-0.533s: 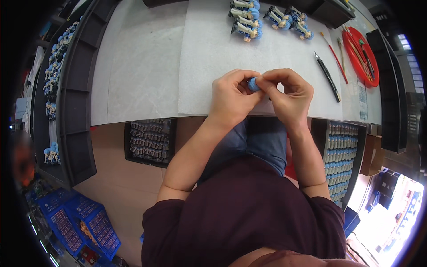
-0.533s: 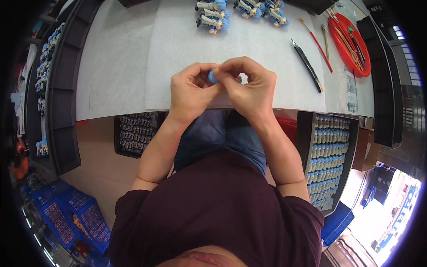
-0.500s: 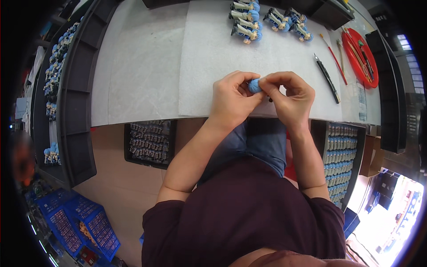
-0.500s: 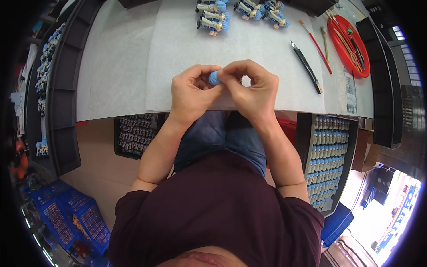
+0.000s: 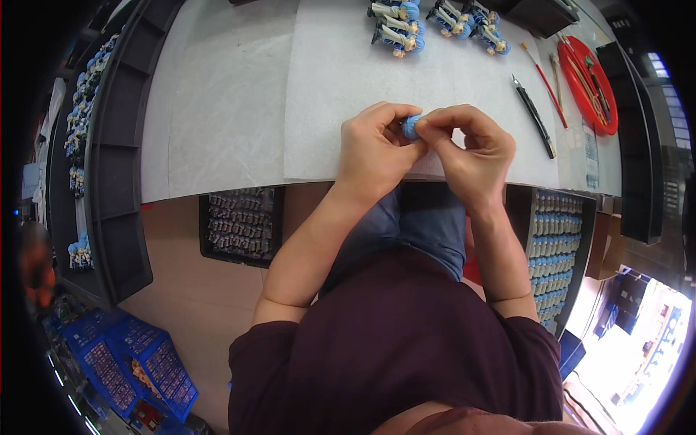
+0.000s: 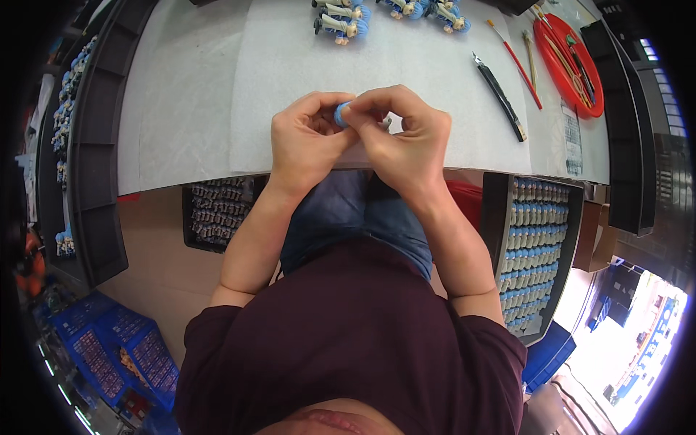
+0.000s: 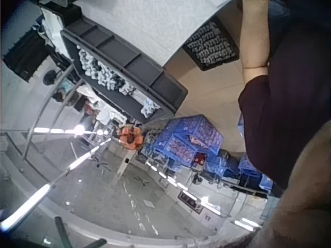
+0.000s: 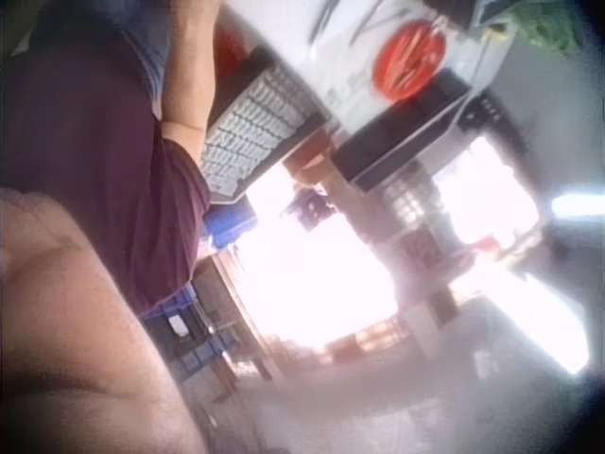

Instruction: The person assembles small blue and white figurines by hand, attaching heads to bodies and placing them into a tray. They also use a red tool to clean or adjust parts of the figurines.

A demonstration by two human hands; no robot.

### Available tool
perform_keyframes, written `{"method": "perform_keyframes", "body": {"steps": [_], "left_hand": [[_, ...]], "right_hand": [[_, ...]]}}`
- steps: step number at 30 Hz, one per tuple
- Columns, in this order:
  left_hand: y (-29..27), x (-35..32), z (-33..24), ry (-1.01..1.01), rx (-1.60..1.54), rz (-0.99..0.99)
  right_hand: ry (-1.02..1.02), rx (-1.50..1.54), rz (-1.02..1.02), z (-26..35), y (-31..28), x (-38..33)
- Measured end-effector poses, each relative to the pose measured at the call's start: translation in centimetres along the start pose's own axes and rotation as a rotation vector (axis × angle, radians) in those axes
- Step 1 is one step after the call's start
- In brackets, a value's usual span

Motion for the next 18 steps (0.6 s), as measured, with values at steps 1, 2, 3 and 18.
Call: {"method": "perform_keyframes", "body": {"steps": [1, 2, 3, 18], "left_hand": [[0.0, 0.1, -0.1, -0.006, 0.006, 0.017], [0.0, 0.1, -0.2, -0.011, 0.008, 0.018], [-0.1, 0.2, -0.3, -0.015, 0.01, 0.019], [-0.5, -0.1, 0.3, -0.02, -0.029, -0.031]], "right_hand": [[0.008, -0.032, -0.018, -0.4, -0.4, -0.1], [0.012, -0.066, -0.02, -1.0, -0.9, -0.2], [0.016, -0.1, -0.022, -1.6, -1.6, -0.2], [0.03, 0.034, 0.019, -1.1, -0.7, 0.4]]}}
Point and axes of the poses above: each hand's wrist, its own x-axis towards the middle knuckle, its own y-axis out of the palm, z = x × y, the point moved 10 cm from there along x, towards the middle knuckle, and after that the axes turned 15 degrees about z, right-handed, at the moved point
